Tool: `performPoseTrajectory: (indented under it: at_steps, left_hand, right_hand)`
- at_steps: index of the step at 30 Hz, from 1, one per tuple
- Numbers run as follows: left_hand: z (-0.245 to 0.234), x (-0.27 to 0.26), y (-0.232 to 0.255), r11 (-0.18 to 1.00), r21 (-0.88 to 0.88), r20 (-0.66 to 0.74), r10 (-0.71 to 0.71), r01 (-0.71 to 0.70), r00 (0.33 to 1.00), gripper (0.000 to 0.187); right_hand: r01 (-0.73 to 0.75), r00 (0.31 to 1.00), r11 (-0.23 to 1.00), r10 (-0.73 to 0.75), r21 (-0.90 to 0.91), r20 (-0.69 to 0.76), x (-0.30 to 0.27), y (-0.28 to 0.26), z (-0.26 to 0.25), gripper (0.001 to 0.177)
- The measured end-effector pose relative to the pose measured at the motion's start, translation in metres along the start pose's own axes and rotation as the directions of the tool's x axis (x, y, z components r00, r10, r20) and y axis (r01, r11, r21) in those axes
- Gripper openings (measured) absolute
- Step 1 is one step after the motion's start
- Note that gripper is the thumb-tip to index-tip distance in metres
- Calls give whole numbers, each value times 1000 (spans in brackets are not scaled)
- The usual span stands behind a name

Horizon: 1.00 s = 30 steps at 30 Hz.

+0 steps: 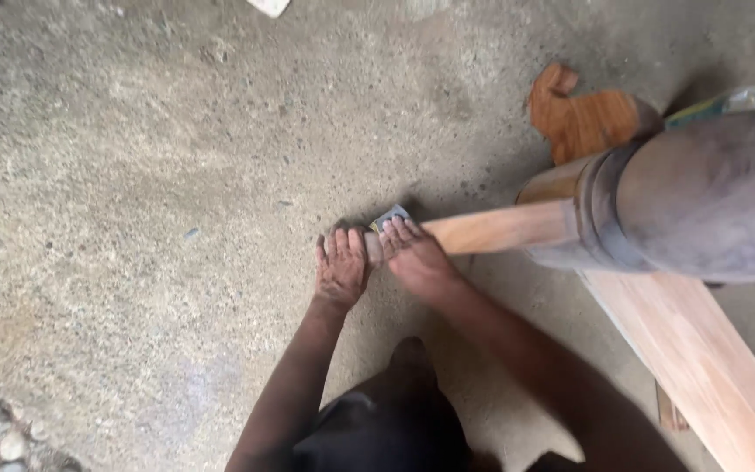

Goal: Sanding the wooden legs and central pillar of a table using sandpaper to smooth the surface.

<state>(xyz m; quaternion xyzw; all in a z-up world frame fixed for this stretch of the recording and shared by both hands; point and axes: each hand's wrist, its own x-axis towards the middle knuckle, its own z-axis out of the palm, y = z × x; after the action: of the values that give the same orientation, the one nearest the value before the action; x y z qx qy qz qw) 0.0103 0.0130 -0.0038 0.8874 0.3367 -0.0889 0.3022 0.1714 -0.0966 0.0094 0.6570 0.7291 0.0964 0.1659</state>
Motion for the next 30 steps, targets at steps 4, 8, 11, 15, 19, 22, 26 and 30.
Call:
performPoseTrajectory:
  at_steps: [4, 8, 11, 15, 19, 22, 26, 30]
  left_hand:
    - [7, 1, 0, 1000, -21, -63, -1, 0, 998, 67]
    - [-6, -2, 10, 999, 38, -70, -28, 31, 997, 69]
    - [-2, 17, 4, 988, 153, -159, 4, 21, 987, 70]
    - [-4, 6, 15, 853, 519, -32, 78, -50, 996, 62]
    - [-17, -3, 22, 996, 76, 34, -48, 46, 998, 63]
    - [-20, 14, 17, 996, 83, 29, -24, 21, 999, 60]
    - [4, 13, 7, 994, 106, -69, 24, -17, 997, 55]
    - [18, 23, 4, 982, 186, -65, 42, -29, 997, 64]
  right_hand:
    - [288, 939, 957, -275, -35, 205, -39, 39, -88, 40]
    - [229, 973, 965, -227, -131, 29, -28, 28, -89, 41]
    - [174, 985, 972, -174, -155, 17, -3, 15, -51, 43]
    - [251, 952, 964, -228, -92, 206, -23, 39, -129, 37]
    - [305, 944, 925, -262, -226, 203, -15, 32, -102, 40]
    - [236, 943, 956, -182, -177, 277, 13, 42, -92, 38]
    - [149, 941, 988, -153, 38, 302, -25, 56, -147, 34]
    - [179, 984, 954, -169, -240, 60, -18, 45, -99, 38]
